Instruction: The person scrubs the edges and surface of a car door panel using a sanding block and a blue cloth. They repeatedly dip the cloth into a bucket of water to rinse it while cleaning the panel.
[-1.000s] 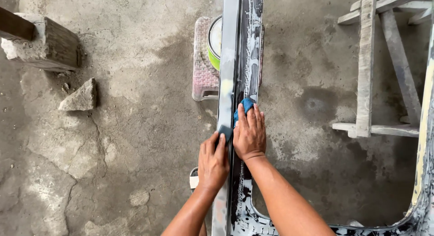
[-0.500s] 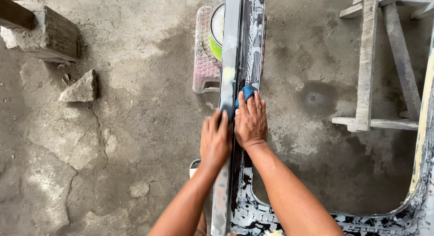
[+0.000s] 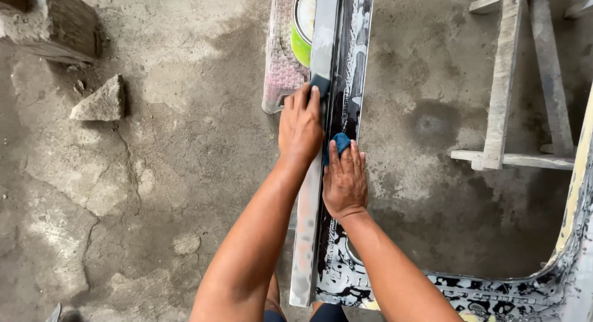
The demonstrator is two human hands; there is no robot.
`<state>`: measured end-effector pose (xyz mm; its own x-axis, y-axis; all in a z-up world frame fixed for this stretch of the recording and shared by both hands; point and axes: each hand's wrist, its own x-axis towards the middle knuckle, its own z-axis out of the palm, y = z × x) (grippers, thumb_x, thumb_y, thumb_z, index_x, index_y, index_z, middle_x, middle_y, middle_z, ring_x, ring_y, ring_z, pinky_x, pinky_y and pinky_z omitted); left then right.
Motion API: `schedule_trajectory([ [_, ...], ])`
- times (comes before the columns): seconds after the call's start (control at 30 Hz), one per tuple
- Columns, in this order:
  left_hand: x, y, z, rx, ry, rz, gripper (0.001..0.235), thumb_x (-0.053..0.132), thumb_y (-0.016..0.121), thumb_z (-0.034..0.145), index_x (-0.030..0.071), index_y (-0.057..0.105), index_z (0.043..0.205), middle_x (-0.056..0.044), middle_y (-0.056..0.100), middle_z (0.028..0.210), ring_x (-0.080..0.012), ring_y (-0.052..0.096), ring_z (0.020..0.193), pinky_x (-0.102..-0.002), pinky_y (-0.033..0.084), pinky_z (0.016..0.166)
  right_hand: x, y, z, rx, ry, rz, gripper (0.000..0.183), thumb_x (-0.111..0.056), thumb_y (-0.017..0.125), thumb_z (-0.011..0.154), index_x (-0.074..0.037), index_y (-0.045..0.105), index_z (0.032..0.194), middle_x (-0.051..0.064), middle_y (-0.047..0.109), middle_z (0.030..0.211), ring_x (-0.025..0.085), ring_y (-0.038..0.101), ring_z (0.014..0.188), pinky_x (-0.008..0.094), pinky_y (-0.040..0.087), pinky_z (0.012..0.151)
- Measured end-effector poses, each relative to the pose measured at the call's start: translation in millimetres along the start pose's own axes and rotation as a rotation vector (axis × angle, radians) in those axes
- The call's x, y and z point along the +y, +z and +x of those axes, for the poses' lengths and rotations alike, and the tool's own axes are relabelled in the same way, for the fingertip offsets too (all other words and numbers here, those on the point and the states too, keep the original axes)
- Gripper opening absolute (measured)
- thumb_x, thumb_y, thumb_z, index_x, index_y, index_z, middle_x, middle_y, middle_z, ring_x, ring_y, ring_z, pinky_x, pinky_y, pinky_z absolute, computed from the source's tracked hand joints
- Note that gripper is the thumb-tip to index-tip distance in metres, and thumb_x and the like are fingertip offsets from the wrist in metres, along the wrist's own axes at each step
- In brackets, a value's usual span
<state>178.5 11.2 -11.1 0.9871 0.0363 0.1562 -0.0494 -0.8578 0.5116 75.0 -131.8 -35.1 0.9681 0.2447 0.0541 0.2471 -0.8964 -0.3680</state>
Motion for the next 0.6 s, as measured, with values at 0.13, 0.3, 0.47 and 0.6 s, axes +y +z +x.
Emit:
schedule_trajectory([
  [0.13, 16.7, -32.6, -93.8, -0.012, 0.034, -0.109, 0.058, 0.012, 0.068, 0.085, -0.005, 0.055, 0.14, -0.023, 0.054, 0.139, -0.0434, 0.052, 0.123, -0.049, 0.044, 0.105, 1.1, 1.5, -0.1, -0.002, -0.006, -0.003, 0.064, -0.024, 0.053, 0.098, -0.007, 0.041, 0.158, 0.026, 0.042, 0.157, 0.044, 0.034, 0.15, 0.056, 0.023, 0.124],
  [0.3, 14.3, -29.0, -178.8, -0.072, -0.025, -0.1, 0.048, 0.009, 0.065, 0.091, 0.0, 0.06, 0.138, -0.021, 0.055, 0.141, -0.0408, 0.056, 0.123, -0.048, 0.047, 0.107, 1.0, 2.3, 1.6, -0.007, 0.0, 0.018, 0.065, -0.025, 0.053, 0.097, -0.005, 0.04, 0.157, 0.026, 0.043, 0.156, 0.044, 0.035, 0.15, 0.055, 0.023, 0.125],
  [0.47, 11.7, -16.2, -53.7, -0.041, 0.053, -0.062, 0.062, 0.012, 0.071, 0.08, -0.002, 0.057, 0.139, -0.02, 0.054, 0.141, -0.0412, 0.052, 0.125, -0.048, 0.044, 0.105, -1.2, -0.1, -1.2, 0.011, 0.004, 0.02, 0.064, -0.024, 0.053, 0.098, -0.007, 0.04, 0.158, 0.026, 0.044, 0.156, 0.044, 0.035, 0.15, 0.055, 0.023, 0.125],
  [0.6, 0.2, 17.1, -10.2, 0.003, 0.02, 0.046, 0.059, 0.005, 0.067, 0.089, 0.007, 0.057, 0.147, -0.011, 0.055, 0.15, -0.0327, 0.053, 0.134, -0.04, 0.046, 0.111, -3.3, -2.1, 0.7, 0.02, 0.004, 0.031, 0.062, -0.023, 0.051, 0.1, -0.006, 0.039, 0.159, 0.026, 0.044, 0.155, 0.044, 0.035, 0.15, 0.055, 0.022, 0.126],
])
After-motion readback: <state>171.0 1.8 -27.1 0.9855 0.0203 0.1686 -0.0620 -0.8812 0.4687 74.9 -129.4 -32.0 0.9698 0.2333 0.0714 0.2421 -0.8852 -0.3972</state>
